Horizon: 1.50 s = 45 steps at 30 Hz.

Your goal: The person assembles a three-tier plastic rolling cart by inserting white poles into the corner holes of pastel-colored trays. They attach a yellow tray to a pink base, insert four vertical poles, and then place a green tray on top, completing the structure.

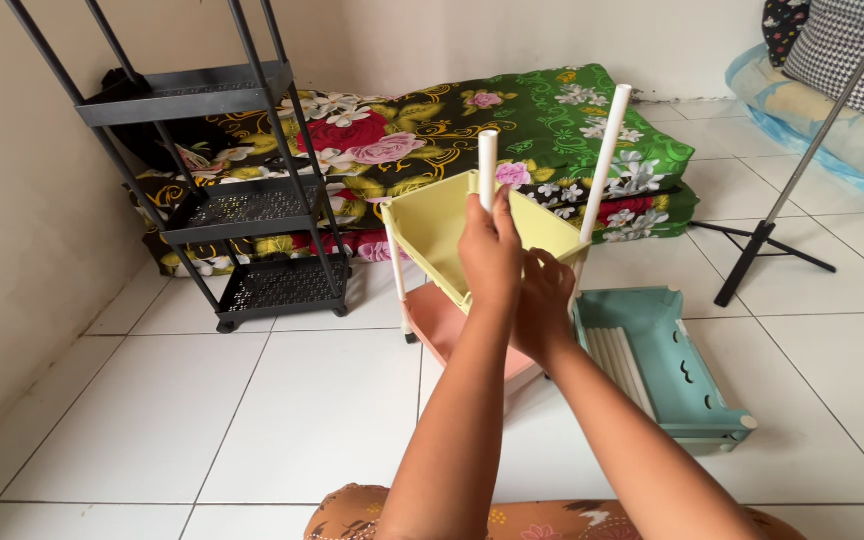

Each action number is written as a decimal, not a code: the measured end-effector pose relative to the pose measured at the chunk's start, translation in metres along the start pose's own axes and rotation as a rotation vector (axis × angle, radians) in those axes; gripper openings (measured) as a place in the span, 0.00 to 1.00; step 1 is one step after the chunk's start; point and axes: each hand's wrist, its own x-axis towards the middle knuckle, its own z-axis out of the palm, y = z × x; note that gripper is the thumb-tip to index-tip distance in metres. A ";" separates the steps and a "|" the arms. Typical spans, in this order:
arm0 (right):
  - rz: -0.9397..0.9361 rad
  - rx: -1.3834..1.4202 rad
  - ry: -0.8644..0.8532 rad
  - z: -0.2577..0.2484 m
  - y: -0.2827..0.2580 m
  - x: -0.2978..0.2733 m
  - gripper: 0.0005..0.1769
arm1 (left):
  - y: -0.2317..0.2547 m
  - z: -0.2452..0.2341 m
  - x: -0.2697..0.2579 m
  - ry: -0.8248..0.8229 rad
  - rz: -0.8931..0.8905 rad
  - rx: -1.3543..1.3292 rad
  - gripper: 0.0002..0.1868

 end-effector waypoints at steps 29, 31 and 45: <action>0.973 0.087 -0.670 0.099 0.242 -0.181 0.24 | -0.124 0.015 -0.067 -0.236 0.538 0.629 0.11; 1.011 -0.085 -0.960 0.118 0.255 -0.218 0.20 | -0.123 0.020 -0.071 -0.199 0.555 0.636 0.11; 1.219 -0.112 -1.091 0.139 0.255 -0.254 0.18 | -0.119 0.025 -0.077 -0.134 0.613 0.700 0.12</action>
